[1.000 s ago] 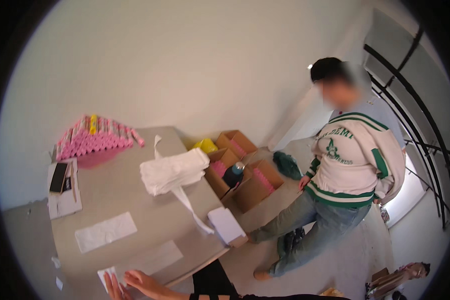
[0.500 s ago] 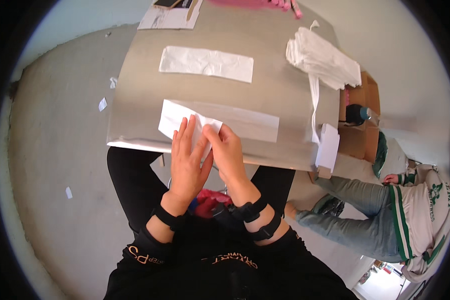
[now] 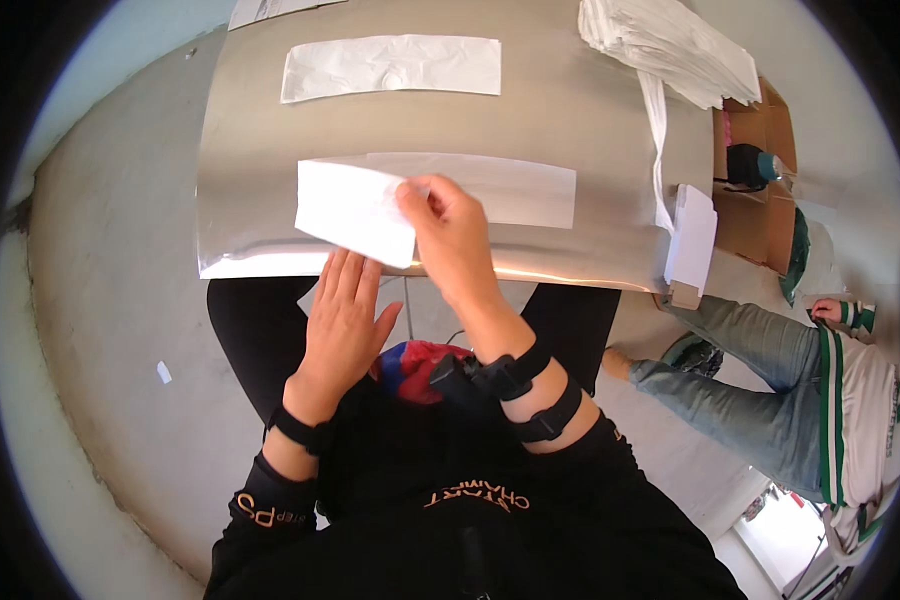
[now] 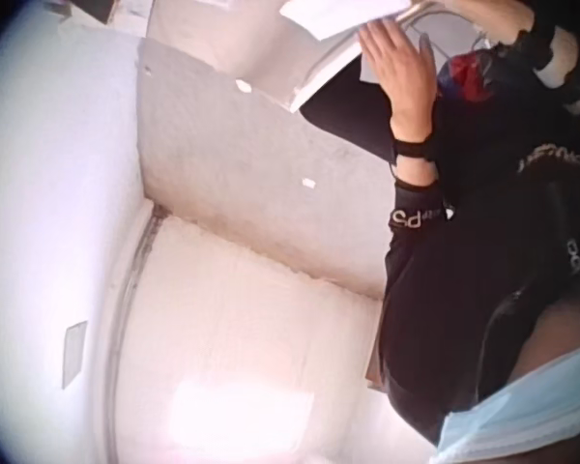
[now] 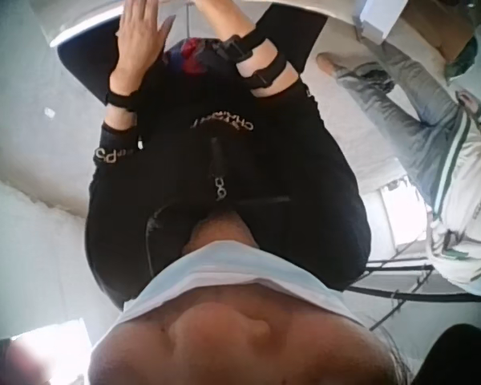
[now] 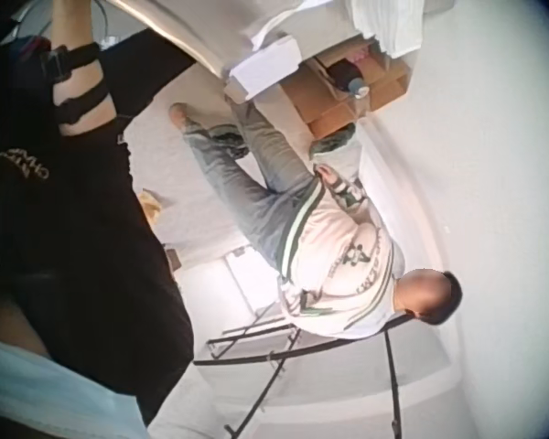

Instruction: Folding white plastic strips into specified shapes on a metal workbench.

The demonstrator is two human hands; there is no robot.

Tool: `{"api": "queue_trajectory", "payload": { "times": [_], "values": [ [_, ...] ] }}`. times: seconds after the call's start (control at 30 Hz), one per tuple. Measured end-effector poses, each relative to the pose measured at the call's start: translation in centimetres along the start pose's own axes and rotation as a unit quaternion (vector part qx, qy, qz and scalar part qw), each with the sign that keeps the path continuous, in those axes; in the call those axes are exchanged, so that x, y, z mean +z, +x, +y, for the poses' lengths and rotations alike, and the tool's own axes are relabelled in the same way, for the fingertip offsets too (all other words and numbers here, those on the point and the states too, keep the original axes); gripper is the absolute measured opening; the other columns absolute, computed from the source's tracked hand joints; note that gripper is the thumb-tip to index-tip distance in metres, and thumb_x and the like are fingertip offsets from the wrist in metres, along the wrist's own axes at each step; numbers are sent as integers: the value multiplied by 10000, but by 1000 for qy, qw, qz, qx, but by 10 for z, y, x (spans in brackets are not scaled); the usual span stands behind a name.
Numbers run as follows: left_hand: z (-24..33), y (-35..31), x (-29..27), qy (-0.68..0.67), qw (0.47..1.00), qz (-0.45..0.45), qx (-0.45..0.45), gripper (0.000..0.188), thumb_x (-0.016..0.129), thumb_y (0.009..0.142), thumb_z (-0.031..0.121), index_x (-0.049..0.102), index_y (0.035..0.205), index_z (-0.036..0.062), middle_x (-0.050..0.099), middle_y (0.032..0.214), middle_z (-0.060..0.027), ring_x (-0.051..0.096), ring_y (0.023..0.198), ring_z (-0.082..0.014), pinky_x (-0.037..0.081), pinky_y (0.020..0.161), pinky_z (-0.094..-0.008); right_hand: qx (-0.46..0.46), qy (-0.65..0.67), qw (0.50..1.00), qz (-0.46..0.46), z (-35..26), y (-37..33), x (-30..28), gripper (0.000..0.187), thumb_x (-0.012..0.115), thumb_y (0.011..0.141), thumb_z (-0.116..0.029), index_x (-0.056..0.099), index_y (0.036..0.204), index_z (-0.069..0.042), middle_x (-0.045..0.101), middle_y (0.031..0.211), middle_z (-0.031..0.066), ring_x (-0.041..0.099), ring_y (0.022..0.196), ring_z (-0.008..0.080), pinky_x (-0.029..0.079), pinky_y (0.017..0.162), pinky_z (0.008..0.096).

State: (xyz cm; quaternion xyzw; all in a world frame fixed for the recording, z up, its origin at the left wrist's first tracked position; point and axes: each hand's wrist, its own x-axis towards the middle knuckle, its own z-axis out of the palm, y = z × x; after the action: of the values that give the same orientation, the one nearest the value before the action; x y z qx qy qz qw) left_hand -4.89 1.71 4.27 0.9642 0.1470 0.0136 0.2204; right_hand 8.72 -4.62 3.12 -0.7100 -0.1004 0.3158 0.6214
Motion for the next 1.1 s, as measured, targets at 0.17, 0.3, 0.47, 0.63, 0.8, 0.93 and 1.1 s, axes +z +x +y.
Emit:
{"api": "queue_trajectory", "payload": {
  "times": [0.17,0.3,0.47,0.63,0.8,0.93,1.1],
  "values": [
    [-26,9,27,32,999,3,-38,702,602,822,246,259,1333,-91,267,1378,-294,243,1294,-435,183,1086,-479,-43,-127,991,22,-2,20,5,251,605,832,-218,622,949,4,570,679,46,483,590,114,404,555,263],
    [-29,19,30,39,998,9,-45,687,575,842,269,256,1334,-91,269,1376,-295,235,1291,-450,176,1086,-483,-59,-183,981,32,4,31,3,294,638,803,-235,607,975,1,587,703,63,524,619,134,427,578,276],
    [-35,22,34,68,994,25,-86,647,526,875,313,276,1323,-82,283,1374,-276,244,1287,-434,161,1084,-495,-46,-179,982,32,11,32,2,345,656,740,-180,549,1020,-10,636,792,168,628,726,293,478,657,364],
    [-37,23,39,87,990,19,-114,629,510,880,336,305,1306,-79,323,1347,-259,257,1283,-410,151,1076,-516,-32,-216,975,34,15,35,-2,373,677,746,-205,559,1039,-7,640,825,131,616,732,211,474,673,308],
    [-41,22,44,91,987,16,-130,616,491,885,368,335,1285,-75,334,1344,-242,248,1290,-399,140,1074,-524,-26,-230,972,49,16,37,-5,370,658,761,-193,544,1061,-9,646,857,154,636,769,231,482,705,315],
    [-41,22,44,102,987,29,-124,601,497,884,369,364,1264,-77,355,1329,-234,276,1276,-387,156,1068,-525,-14,-246,968,48,14,36,-6,362,643,773,-176,532,1075,-9,647,859,159,647,775,251,487,704,327],
    [-44,19,43,96,987,5,-127,612,495,886,375,350,1270,-79,337,1337,-256,267,1283,-393,135,1077,-515,-18,-245,968,58,23,38,-8,354,637,775,-170,533,1074,-11,648,858,167,647,763,256,488,695,336]
  ]
}}
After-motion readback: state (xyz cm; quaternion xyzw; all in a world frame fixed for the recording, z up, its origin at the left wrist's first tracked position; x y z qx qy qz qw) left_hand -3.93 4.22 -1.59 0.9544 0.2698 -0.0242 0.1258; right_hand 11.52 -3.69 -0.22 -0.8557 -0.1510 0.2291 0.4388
